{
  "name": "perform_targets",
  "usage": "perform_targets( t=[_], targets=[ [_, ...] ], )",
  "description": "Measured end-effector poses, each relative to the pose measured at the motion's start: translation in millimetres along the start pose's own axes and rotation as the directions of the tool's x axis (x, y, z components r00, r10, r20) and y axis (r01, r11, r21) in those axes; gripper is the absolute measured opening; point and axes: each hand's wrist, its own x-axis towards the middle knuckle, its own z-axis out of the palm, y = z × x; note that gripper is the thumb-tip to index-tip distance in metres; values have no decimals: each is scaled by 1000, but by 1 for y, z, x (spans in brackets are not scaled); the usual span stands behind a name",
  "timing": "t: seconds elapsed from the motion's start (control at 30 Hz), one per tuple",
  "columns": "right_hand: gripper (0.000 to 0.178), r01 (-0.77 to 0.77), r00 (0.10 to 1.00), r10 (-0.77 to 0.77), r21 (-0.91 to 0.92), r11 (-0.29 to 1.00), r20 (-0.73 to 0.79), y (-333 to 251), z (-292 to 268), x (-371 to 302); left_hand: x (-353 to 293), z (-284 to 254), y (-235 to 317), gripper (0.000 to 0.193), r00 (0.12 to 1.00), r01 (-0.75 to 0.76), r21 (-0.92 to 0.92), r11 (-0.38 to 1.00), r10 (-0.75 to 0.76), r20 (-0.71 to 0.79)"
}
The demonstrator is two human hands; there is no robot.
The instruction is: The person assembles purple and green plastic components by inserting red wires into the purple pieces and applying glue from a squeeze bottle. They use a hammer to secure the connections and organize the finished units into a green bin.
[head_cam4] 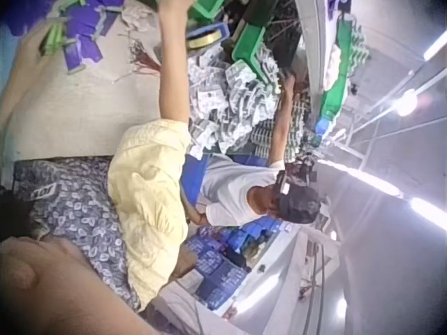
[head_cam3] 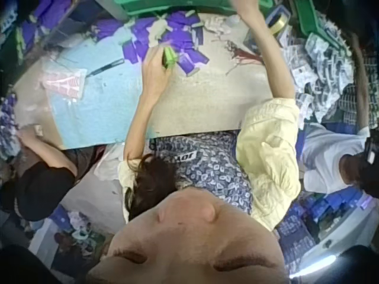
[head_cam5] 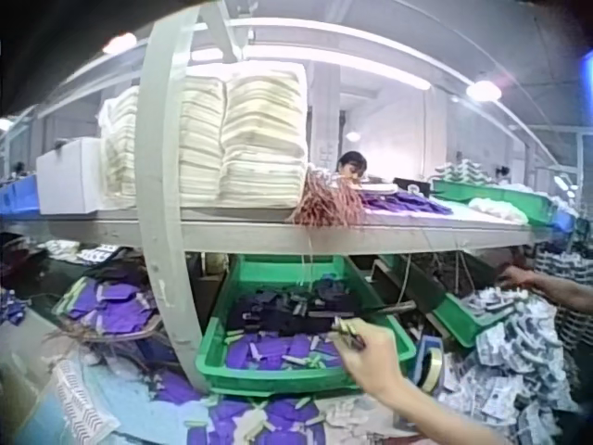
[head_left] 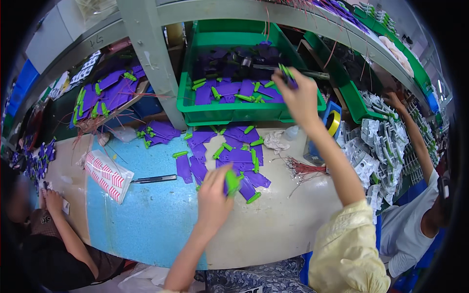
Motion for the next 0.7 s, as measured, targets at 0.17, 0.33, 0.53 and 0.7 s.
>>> perform_targets(
  t=[0.17,0.33,0.53,0.7],
  targets=[
    [18,-252,865,287,-138,958,413,-33,-23,-114,64,55,-7,44,920,-124,318,940,-11,392],
    [29,-224,847,366,-366,903,385,4,35,-142,51,20,-5,47,902,258,167,952,-299,311],
    [37,-461,758,350,72,884,550,-72,9,-166,-22,-23,-2,16,776,476,-853,216,-559,291],
    [44,-562,683,223,305,769,695,-130,-37,-177,-47,-7,27,20,782,447,-885,128,-536,318]
  ],
)
